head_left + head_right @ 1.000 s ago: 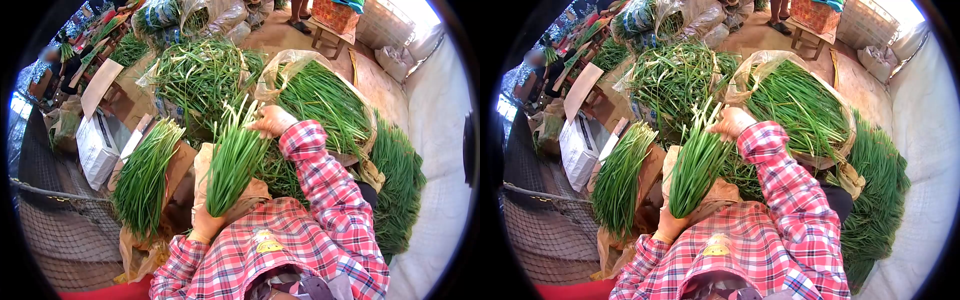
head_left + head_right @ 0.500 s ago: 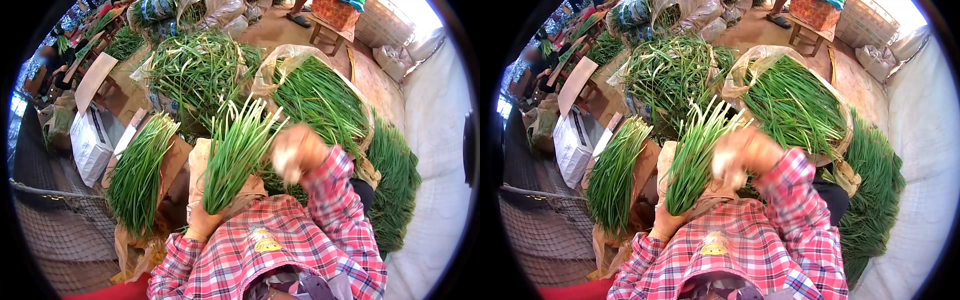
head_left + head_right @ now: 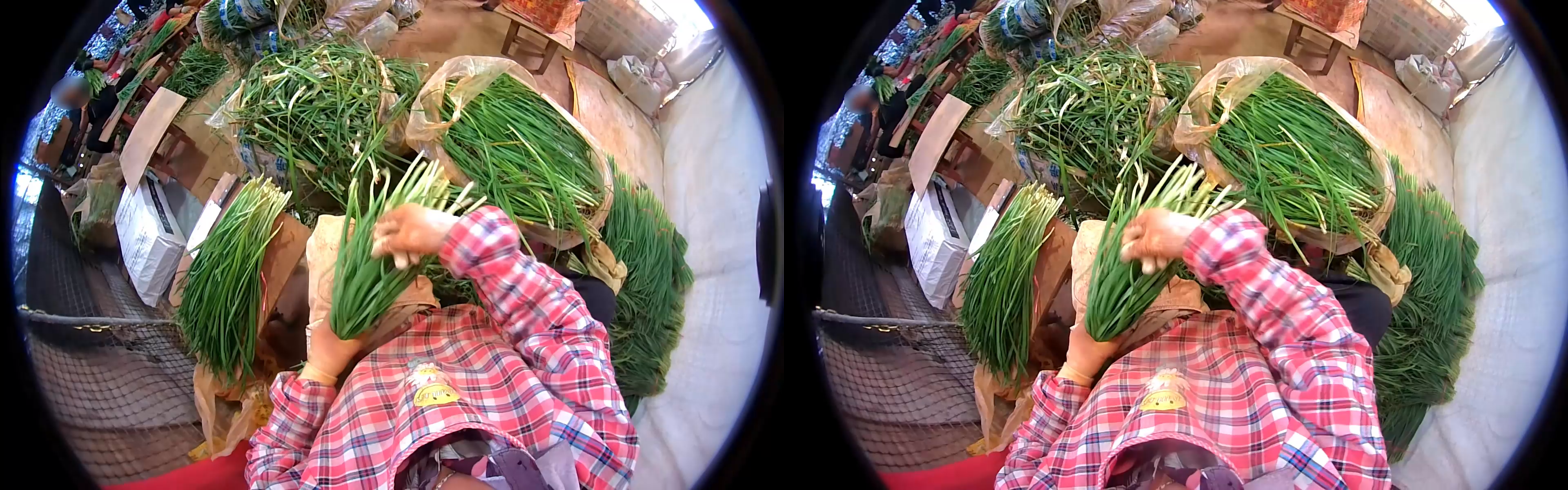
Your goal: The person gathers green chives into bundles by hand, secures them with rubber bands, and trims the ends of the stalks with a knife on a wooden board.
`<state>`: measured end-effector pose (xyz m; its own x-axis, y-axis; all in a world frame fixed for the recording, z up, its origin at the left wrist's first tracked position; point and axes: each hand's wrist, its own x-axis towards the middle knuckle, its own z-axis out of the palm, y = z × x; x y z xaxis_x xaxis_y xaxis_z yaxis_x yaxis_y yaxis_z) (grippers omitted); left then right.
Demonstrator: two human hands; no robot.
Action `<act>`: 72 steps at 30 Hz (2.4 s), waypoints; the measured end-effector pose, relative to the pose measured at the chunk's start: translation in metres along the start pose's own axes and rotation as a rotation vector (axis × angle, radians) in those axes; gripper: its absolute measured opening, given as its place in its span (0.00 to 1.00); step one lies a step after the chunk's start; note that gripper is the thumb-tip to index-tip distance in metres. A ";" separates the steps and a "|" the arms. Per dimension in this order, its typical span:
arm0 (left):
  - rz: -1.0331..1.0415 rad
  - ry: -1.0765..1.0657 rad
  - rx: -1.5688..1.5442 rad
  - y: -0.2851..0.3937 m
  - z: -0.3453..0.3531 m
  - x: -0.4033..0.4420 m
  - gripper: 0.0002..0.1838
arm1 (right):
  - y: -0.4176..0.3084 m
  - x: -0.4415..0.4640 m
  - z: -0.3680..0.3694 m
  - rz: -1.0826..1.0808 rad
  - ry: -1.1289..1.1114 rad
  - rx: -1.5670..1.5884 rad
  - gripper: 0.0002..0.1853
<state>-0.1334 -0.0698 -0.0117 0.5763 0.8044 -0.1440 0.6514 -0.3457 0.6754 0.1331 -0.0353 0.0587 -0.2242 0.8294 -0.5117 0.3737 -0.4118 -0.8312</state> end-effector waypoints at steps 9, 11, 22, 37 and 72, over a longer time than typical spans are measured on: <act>-0.405 -0.310 -0.888 0.001 -0.032 0.015 0.11 | 0.054 -0.096 -0.034 -0.787 -0.035 1.068 0.12; -0.431 -0.288 -0.864 0.001 -0.030 0.015 0.11 | 0.059 -0.082 -0.027 -0.566 0.448 0.444 0.11; -0.230 -0.129 -0.683 -0.001 -0.015 0.011 0.19 | 0.020 -0.018 0.060 -0.202 0.008 0.204 0.15; -0.552 -0.439 -0.987 -0.017 -0.046 0.013 0.05 | 0.139 -0.048 -0.008 -0.423 0.503 -0.153 0.14; -0.423 -0.574 -1.277 -0.058 -0.052 -0.009 0.14 | 0.139 -0.041 -0.114 -0.382 1.069 1.139 0.17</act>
<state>-0.2023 -0.0320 -0.0118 0.7694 0.3305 -0.5466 0.1231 0.7629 0.6347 0.2971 -0.0831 -0.0107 0.7404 0.6141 -0.2732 -0.4950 0.2232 -0.8397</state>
